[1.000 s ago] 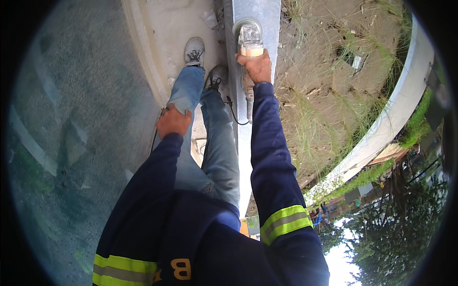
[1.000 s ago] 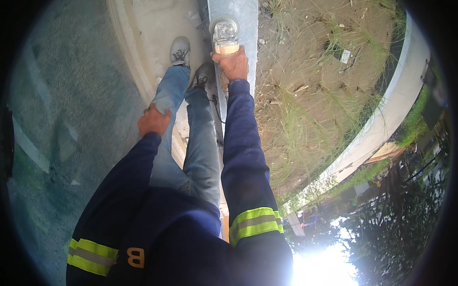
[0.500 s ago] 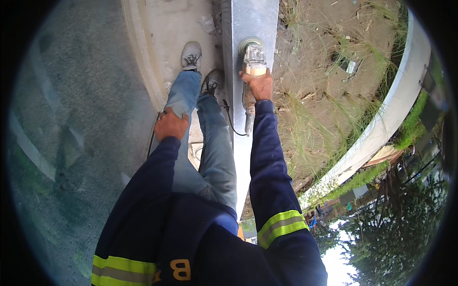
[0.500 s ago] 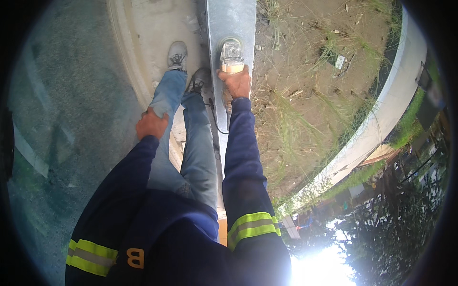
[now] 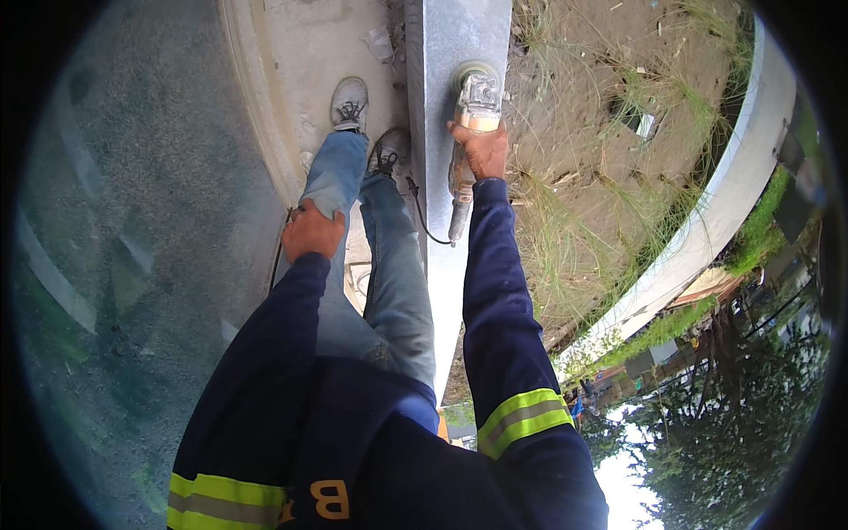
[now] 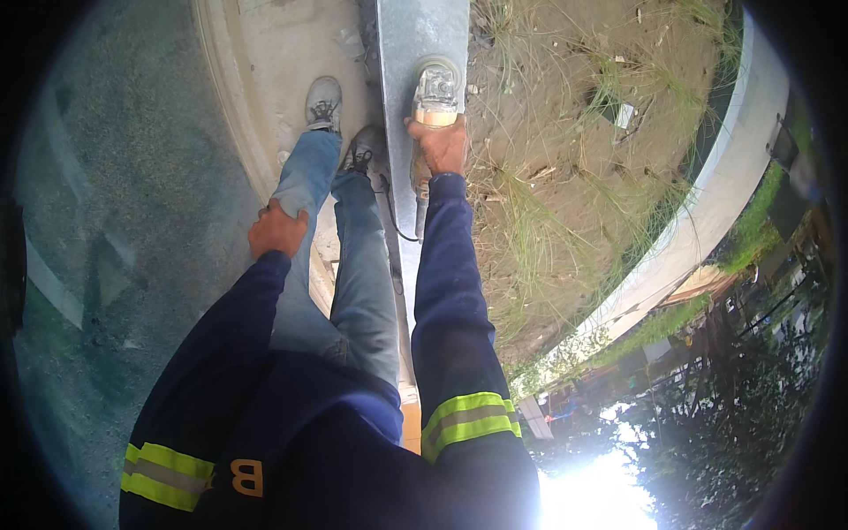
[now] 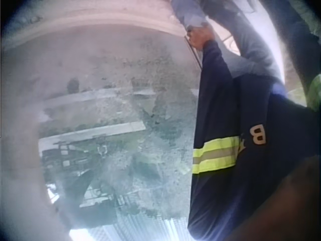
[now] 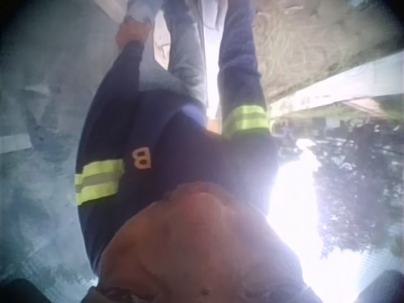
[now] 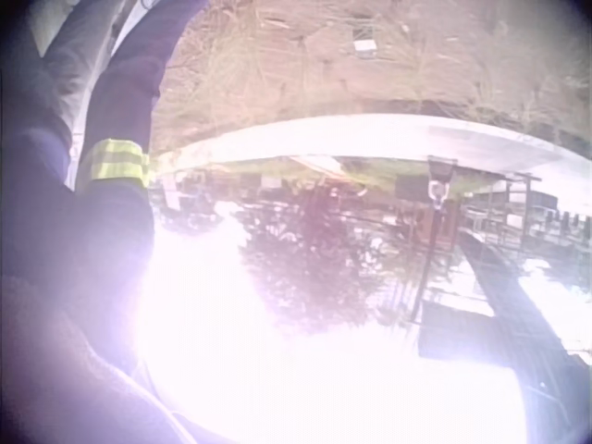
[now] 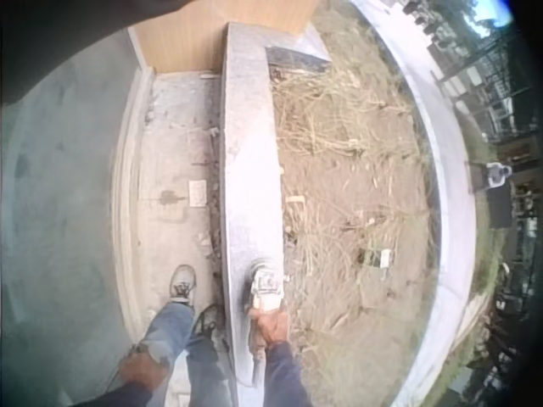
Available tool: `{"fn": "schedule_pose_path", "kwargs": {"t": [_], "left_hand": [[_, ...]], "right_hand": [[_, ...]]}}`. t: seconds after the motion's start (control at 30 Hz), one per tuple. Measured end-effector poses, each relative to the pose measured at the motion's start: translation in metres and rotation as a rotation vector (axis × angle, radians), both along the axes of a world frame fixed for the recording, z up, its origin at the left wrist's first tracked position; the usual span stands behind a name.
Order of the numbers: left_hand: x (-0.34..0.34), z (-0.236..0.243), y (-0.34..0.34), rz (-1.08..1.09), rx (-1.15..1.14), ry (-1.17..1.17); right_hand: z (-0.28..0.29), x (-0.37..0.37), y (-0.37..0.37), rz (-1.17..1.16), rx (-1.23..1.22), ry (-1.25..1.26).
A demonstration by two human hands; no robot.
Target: The person uses a handheld angle grinder to smooth the edge of a concrete curb. They move the tool back and forth along the top edge, generating dust as they work.
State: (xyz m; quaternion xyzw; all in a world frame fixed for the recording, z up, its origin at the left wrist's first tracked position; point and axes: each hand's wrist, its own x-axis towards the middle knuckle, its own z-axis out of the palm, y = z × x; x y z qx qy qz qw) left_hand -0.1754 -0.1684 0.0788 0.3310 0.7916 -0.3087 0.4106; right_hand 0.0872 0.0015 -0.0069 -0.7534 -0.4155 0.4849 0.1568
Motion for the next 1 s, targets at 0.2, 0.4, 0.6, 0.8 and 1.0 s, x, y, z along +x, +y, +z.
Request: {"fn": "schedule_pose_path", "kwargs": {"t": [0.2, 0.4, 0.6, 0.8, 1.0], "left_hand": [[0.004, -0.003, -0.004, -0.016, 0.048, -0.006], [0.005, -0.002, 0.0, -0.032, 0.05, 0.015], [0.006, 0.002, 0.005, 0.011, 0.004, 0.005], [0.005, 0.0, 0.001, 0.02, -0.009, 0.001], [0.005, -0.002, -0.005, -0.031, 0.1, 0.04]], "right_hand": [[-0.016, -0.017, 0.019, 0.159, -0.04, -0.154], [-0.025, 0.003, 0.019, 0.079, 0.008, -0.063], [-0.003, -0.017, 0.004, 0.192, -0.116, -0.155], [-0.002, -0.027, 0.025, 0.156, -0.09, -0.14], [-0.007, -0.007, -0.001, 0.101, -0.067, -0.097]]}}
